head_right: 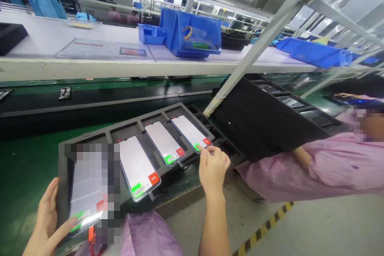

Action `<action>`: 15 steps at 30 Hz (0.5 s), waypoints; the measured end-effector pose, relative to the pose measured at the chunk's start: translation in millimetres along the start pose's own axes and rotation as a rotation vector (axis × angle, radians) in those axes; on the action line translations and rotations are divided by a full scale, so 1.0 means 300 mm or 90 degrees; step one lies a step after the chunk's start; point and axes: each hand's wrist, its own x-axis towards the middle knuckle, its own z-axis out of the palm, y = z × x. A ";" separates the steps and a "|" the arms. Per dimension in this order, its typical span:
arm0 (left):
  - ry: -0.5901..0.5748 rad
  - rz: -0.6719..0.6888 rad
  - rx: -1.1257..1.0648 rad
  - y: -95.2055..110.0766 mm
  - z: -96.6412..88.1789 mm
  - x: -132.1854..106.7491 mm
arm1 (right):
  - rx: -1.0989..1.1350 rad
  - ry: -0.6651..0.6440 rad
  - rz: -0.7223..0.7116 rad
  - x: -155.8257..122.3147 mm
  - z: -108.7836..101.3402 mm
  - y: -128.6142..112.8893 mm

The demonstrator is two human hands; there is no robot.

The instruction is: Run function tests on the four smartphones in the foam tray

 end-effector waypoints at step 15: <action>-0.033 -0.077 -0.114 0.016 -0.005 -0.001 | 0.289 -0.202 -0.326 -0.103 -0.060 -0.282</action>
